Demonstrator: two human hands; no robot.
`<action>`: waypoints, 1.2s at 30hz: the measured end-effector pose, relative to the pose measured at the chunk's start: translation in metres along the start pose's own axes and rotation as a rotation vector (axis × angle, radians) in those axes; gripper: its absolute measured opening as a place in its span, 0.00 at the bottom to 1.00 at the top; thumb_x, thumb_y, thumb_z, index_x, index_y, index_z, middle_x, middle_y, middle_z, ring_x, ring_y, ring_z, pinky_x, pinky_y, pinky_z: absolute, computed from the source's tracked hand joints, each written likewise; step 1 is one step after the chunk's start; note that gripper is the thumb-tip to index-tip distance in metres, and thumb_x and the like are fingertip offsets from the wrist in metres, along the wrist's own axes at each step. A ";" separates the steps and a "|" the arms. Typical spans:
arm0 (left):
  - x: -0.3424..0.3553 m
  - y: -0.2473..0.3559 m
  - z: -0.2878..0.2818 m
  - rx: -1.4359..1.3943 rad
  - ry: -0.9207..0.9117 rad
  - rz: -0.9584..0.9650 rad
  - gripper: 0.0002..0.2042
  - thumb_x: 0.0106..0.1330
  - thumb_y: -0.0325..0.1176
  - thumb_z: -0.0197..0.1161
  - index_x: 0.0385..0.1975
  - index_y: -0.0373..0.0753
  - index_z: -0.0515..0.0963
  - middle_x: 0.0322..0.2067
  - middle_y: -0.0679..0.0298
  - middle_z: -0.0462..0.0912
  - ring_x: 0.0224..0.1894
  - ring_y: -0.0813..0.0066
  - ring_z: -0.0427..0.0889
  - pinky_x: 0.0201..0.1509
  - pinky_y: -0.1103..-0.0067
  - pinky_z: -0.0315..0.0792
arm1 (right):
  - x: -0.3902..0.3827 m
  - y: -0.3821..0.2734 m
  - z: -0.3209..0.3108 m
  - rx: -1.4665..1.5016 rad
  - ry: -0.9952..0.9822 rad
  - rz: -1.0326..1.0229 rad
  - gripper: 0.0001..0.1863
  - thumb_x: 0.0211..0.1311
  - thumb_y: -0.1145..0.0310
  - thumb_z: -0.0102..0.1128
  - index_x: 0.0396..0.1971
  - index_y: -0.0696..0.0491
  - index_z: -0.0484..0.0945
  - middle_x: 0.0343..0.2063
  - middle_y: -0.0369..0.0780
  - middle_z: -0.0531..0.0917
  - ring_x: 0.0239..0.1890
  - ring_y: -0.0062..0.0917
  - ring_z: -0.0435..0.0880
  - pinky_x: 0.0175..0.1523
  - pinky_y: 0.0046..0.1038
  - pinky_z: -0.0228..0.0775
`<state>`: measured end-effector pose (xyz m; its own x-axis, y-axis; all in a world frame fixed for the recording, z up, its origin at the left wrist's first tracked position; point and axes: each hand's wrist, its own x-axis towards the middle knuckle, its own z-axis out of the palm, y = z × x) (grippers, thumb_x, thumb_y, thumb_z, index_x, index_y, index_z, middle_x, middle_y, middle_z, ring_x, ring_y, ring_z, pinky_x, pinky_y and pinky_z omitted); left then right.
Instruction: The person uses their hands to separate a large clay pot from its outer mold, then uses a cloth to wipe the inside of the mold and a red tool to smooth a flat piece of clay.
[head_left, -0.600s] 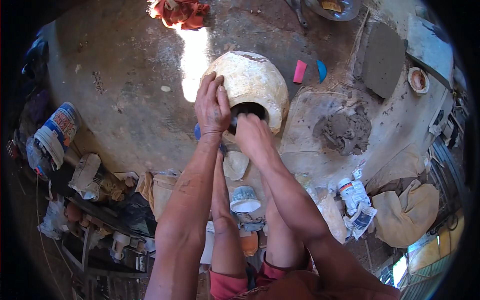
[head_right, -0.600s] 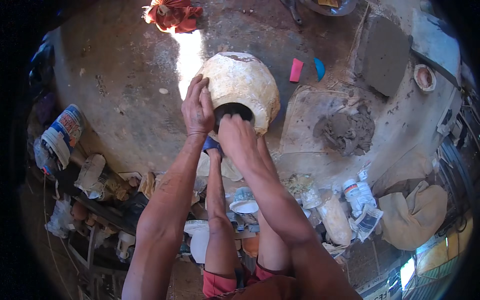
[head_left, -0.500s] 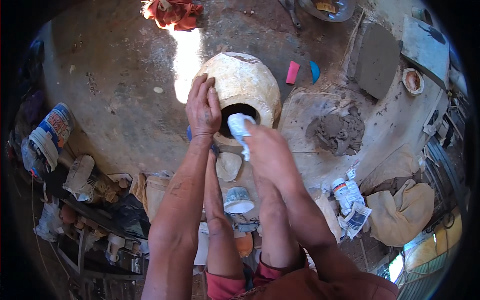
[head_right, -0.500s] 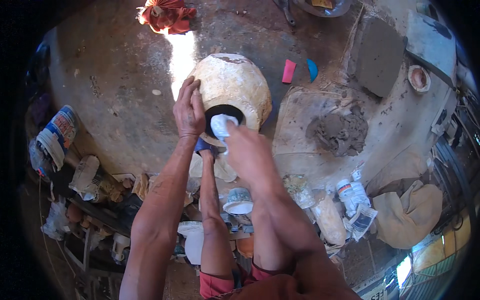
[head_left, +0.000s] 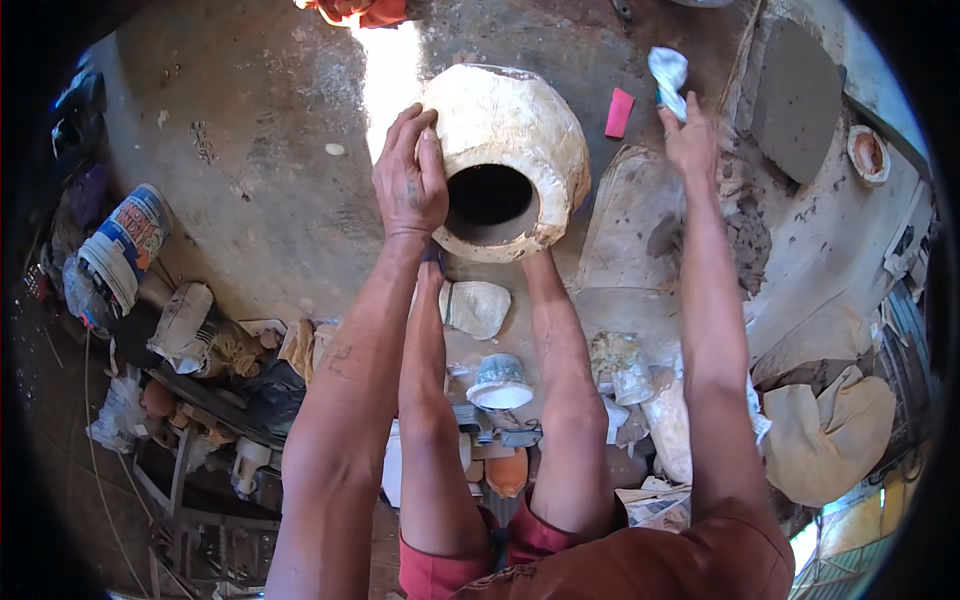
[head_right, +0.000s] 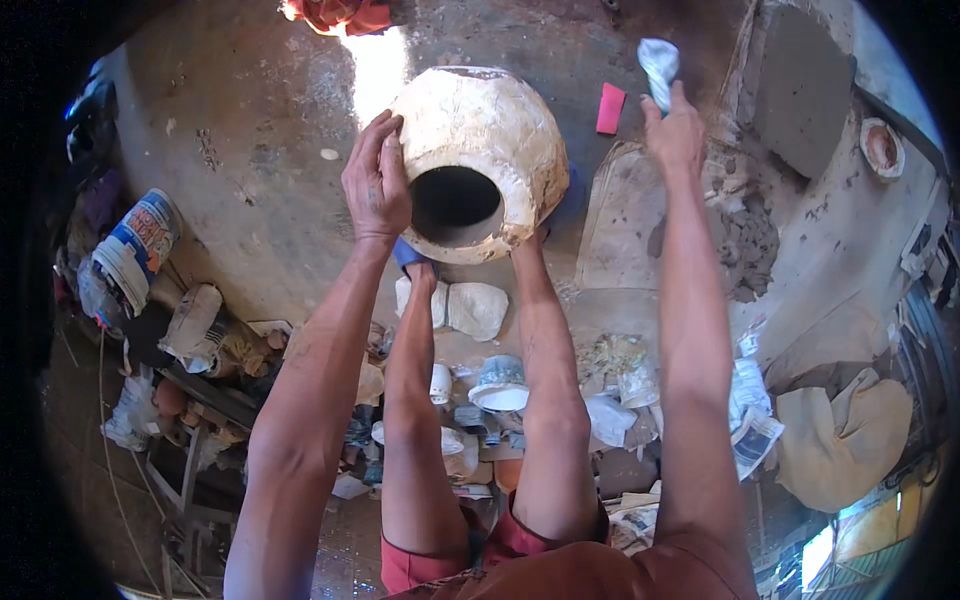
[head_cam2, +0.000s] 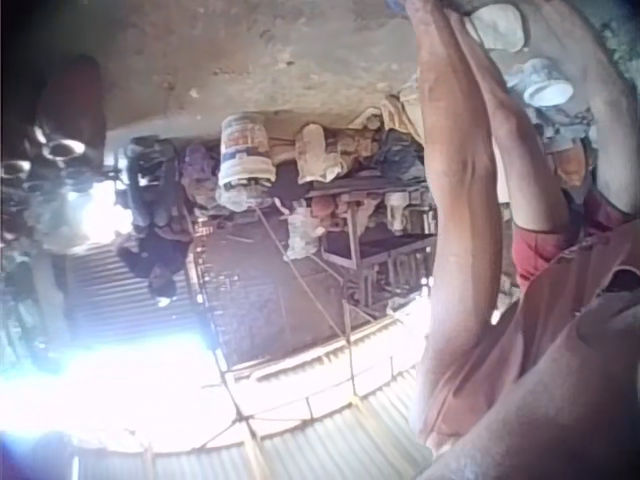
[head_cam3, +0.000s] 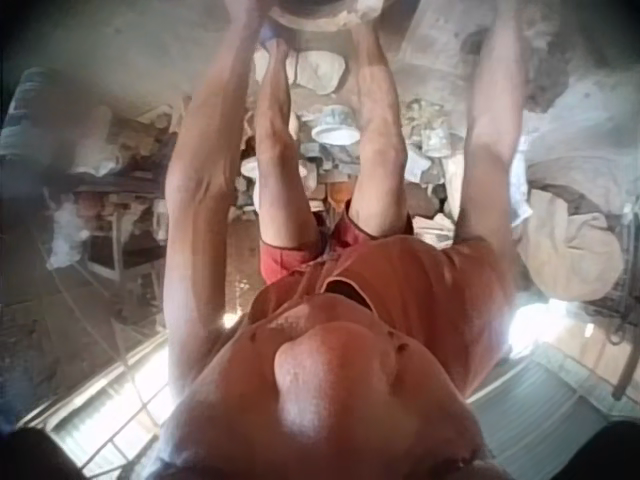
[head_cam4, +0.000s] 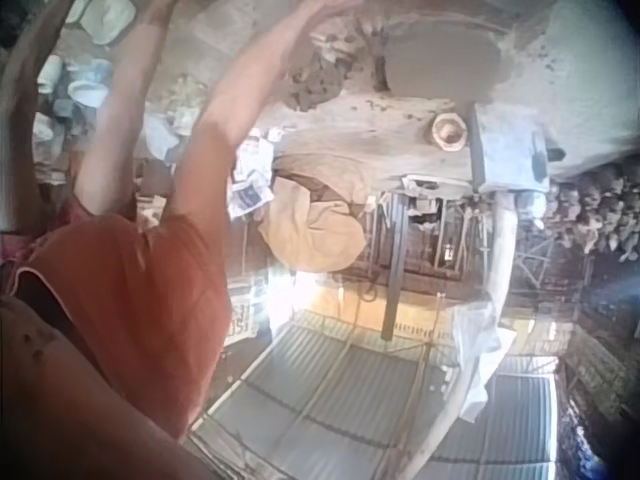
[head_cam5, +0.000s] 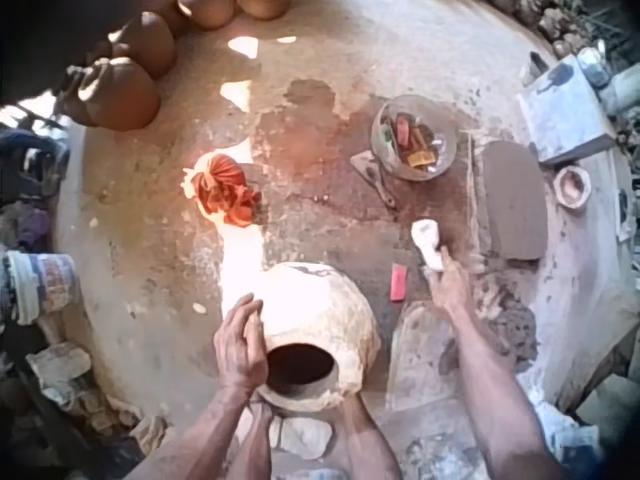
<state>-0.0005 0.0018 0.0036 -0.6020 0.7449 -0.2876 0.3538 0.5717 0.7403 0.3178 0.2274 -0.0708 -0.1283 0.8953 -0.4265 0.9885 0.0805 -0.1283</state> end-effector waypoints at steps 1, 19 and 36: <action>0.000 -0.003 -0.004 0.014 -0.011 0.009 0.17 0.76 0.34 0.52 0.55 0.32 0.83 0.59 0.46 0.84 0.62 0.51 0.83 0.68 0.66 0.74 | -0.024 -0.011 0.006 0.159 0.045 -0.054 0.34 0.74 0.50 0.60 0.69 0.60 0.73 0.59 0.59 0.82 0.64 0.54 0.79 0.69 0.46 0.69; -0.063 -0.042 -0.016 -0.199 -0.120 -0.095 0.31 0.77 0.39 0.65 0.75 0.31 0.66 0.74 0.40 0.66 0.74 0.56 0.71 0.74 0.67 0.68 | -0.221 -0.120 0.059 0.856 0.184 -0.104 0.59 0.44 0.53 0.83 0.75 0.65 0.62 0.75 0.59 0.63 0.79 0.51 0.59 0.83 0.45 0.47; -0.072 -0.007 0.008 0.259 0.151 0.104 0.33 0.77 0.27 0.55 0.79 0.29 0.52 0.55 0.35 0.83 0.52 0.40 0.88 0.54 0.63 0.80 | -0.221 -0.118 0.061 0.911 0.205 -0.256 0.49 0.52 0.70 0.74 0.74 0.68 0.62 0.74 0.59 0.66 0.76 0.40 0.67 0.78 0.37 0.60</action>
<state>0.0455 -0.0532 0.0142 -0.6458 0.7554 -0.1106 0.5778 0.5783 0.5759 0.2248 -0.0061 -0.0158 -0.2289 0.9639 -0.1358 0.4796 -0.0097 -0.8774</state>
